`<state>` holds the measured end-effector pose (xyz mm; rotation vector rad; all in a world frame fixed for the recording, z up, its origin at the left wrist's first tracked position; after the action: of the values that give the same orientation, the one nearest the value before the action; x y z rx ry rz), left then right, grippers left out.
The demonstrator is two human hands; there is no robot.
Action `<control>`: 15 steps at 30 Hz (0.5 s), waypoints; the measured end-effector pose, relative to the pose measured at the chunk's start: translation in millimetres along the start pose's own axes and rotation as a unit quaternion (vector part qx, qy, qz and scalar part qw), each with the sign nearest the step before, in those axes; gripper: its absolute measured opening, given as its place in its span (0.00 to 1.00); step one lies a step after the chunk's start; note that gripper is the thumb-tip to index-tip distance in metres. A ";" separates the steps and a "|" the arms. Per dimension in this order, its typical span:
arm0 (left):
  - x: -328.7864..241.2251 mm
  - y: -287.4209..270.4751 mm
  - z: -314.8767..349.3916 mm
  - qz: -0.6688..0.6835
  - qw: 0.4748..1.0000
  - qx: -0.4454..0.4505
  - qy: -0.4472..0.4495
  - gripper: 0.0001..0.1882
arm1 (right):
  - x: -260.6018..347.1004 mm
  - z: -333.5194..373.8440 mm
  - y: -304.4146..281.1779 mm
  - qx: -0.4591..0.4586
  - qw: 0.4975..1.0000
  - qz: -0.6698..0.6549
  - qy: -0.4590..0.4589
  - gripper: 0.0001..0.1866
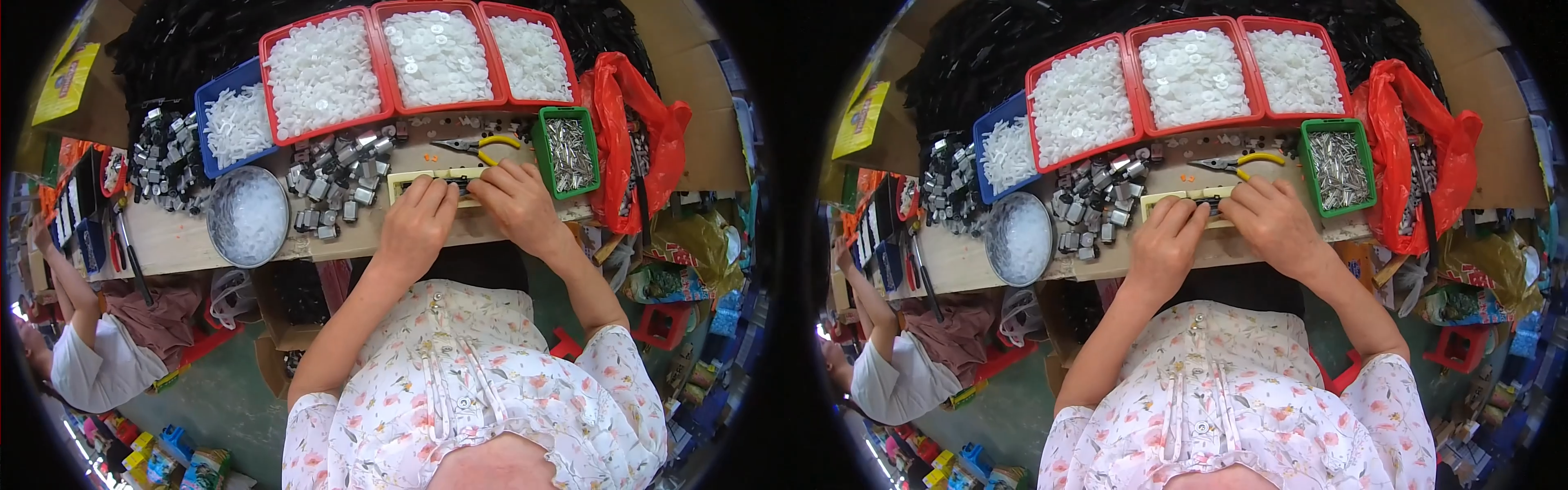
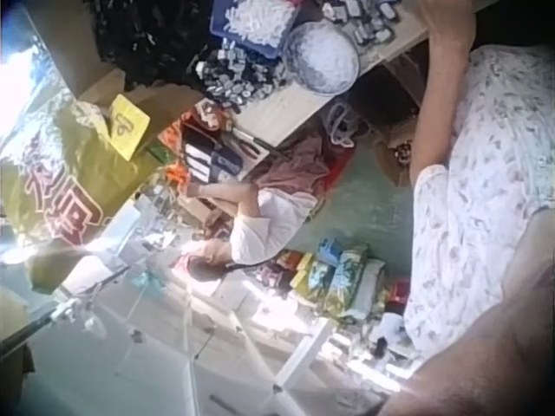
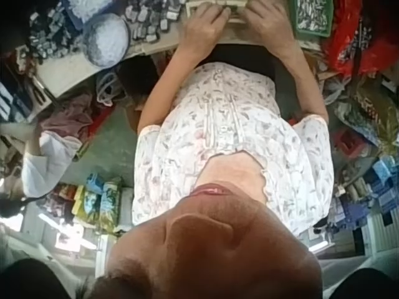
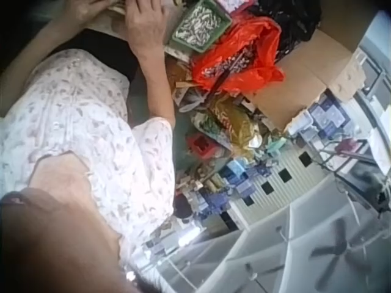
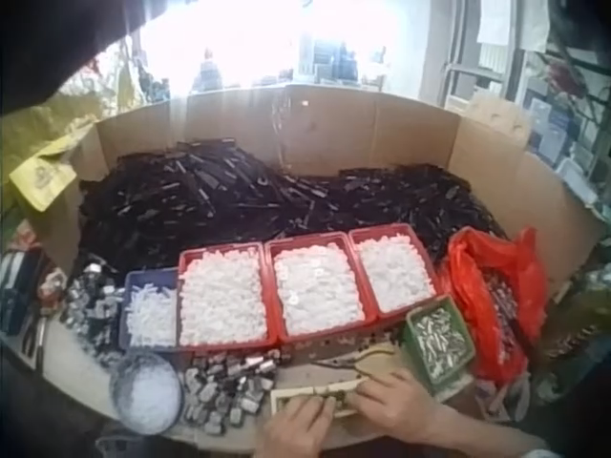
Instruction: Assemble small plastic and metal components onto a black belt strap using pliers, a hammer, and a custom jig.
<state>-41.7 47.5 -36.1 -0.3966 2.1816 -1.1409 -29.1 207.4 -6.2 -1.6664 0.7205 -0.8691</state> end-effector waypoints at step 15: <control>8.5 -8.0 8.7 0.020 0.999 0.009 0.024 0.19 | 1.7 -3.4 8.9 -0.013 0.998 0.004 -0.057 0.14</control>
<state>-42.6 33.0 -36.6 -0.3194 2.2088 -1.1575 -31.3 202.1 -13.9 -1.7208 0.6632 -0.7556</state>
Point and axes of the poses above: each hand's wrist, its own z-axis away from the middle knuckle, its own y-axis out of the palm, x = y × z, the point moved 4 cm from there along -z, towards the middle knuckle, and after that the axes turned 7 degrees about x, right-handed, at the moved point
